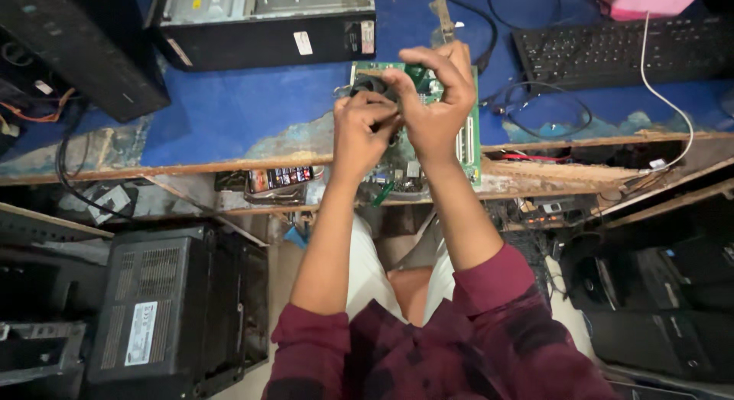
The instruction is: The person uses a green screwdriver to remove screws from a CPU fan attached to a motherboard. They then lift the fan off the board and set it aside.
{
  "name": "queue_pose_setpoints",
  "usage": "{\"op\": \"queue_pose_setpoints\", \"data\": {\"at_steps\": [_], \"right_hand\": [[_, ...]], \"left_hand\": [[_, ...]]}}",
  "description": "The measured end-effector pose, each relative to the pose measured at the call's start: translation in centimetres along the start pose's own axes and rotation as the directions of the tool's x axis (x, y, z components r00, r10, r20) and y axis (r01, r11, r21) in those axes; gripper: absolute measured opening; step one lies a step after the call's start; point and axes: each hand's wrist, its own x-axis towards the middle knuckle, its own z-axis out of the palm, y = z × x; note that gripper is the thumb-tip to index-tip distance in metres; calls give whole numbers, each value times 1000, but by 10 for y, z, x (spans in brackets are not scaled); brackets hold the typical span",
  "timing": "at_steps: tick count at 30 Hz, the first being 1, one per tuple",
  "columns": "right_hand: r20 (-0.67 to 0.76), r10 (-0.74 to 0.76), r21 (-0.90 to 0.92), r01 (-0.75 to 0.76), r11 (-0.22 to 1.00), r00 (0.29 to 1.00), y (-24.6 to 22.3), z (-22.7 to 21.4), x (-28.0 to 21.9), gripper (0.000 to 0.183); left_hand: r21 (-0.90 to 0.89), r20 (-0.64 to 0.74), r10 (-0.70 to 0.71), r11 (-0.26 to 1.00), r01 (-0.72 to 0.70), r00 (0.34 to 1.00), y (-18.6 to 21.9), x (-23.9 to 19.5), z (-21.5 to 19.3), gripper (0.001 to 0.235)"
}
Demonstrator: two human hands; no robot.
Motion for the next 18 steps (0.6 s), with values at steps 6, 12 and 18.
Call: {"op": "queue_pose_setpoints", "data": {"at_steps": [6,12,18], "right_hand": [[151,25,200,-56,978,988,4,-4,-6,24],[118,-21,345,-21,938,993,7,0,-11,31],[14,-60,82,59,995,998,3,-5,-11,25]], "left_hand": [[-56,-36,-63,997,61,997,4,5,0,12],[-10,-16,-67,998,67,998,8,6,0,13],[-25,87,52,998,-50,995,4,1,-10,21]]}}
